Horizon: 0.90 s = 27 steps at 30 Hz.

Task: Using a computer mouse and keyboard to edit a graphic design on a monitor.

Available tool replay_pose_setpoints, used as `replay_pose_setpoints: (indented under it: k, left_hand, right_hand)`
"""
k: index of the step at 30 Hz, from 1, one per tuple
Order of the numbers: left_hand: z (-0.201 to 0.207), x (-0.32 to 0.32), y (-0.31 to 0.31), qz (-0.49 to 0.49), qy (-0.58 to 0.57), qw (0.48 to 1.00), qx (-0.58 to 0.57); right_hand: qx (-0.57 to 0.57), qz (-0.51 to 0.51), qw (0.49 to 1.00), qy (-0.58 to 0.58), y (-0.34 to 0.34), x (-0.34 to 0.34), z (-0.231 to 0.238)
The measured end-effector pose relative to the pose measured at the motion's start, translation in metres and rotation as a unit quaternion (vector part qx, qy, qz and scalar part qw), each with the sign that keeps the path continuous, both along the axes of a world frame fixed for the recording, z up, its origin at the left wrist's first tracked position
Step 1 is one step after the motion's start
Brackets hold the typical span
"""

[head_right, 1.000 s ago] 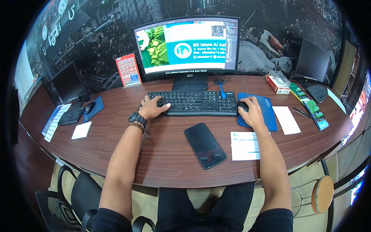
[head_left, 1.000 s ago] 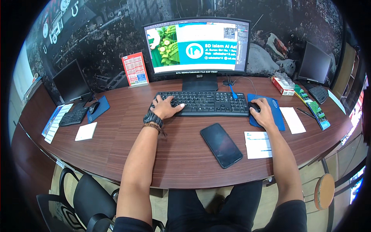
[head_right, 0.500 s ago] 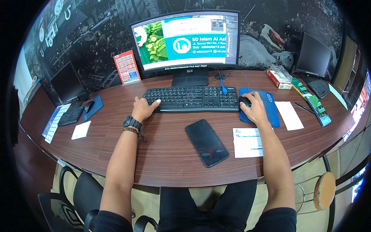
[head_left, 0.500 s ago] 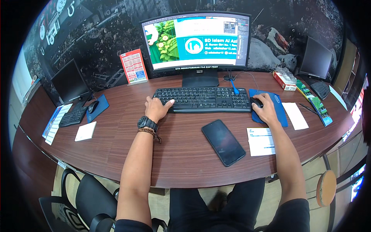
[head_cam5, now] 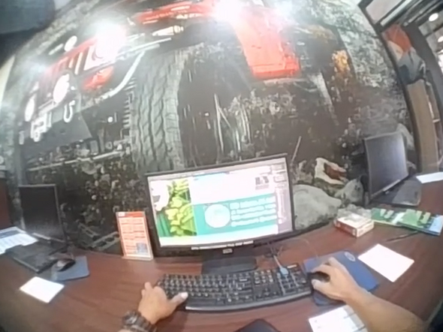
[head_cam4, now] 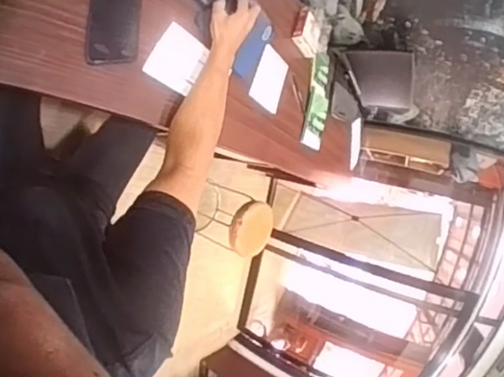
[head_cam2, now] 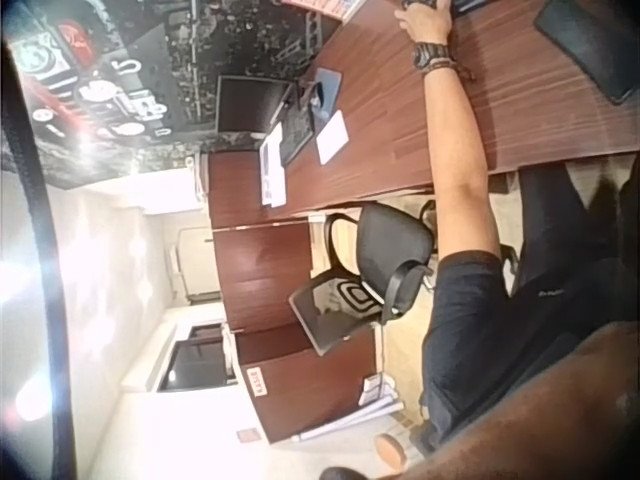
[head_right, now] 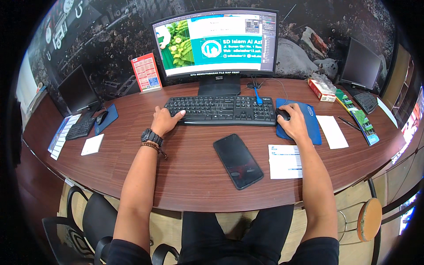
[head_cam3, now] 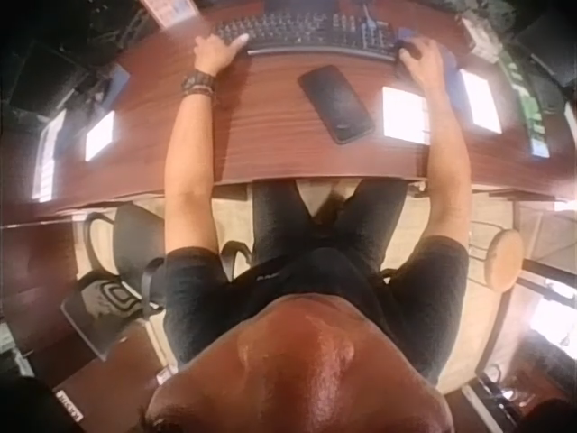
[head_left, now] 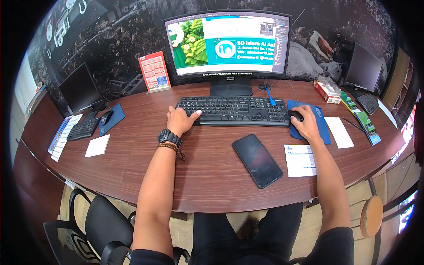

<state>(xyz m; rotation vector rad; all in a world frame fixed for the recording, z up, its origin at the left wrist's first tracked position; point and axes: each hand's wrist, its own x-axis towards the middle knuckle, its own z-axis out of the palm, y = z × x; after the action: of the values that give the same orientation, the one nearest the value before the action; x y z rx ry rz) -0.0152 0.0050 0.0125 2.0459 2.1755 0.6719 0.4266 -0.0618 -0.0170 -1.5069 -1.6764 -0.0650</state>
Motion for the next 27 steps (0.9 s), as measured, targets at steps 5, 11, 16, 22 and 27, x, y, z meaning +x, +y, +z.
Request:
replay_pose_setpoints:
  k: [5,11,16,22,27]
  left_hand:
    - [0.0006,-0.0012,-0.0001,-0.004,-0.006,1.000,0.001]
    - [0.0012,0.0003,-0.0009,-0.004,-0.005,1.000,-0.011]
    - [0.0012,-0.0014,0.0005,-0.006,0.000,1.000,-0.010]
    - [-0.0015,-0.0015,0.0020,-0.008,-0.003,1.000,0.000]
    - [-0.0028,-0.0026,0.0036,-0.010,-0.004,1.000,0.005]
  right_hand:
    - [0.003,0.000,1.000,-0.005,0.0008,0.0005,-0.0005]
    - [-0.005,-0.005,1.000,-0.006,-0.0006,-0.0009,0.0003]
    - [0.003,0.000,1.000,-0.006,0.0000,-0.0003,0.0002]
    - [0.005,0.001,1.000,-0.007,-0.0003,-0.0008,0.0005]
    - [0.002,-0.003,1.000,-0.013,-0.0006,-0.0015,0.0012]
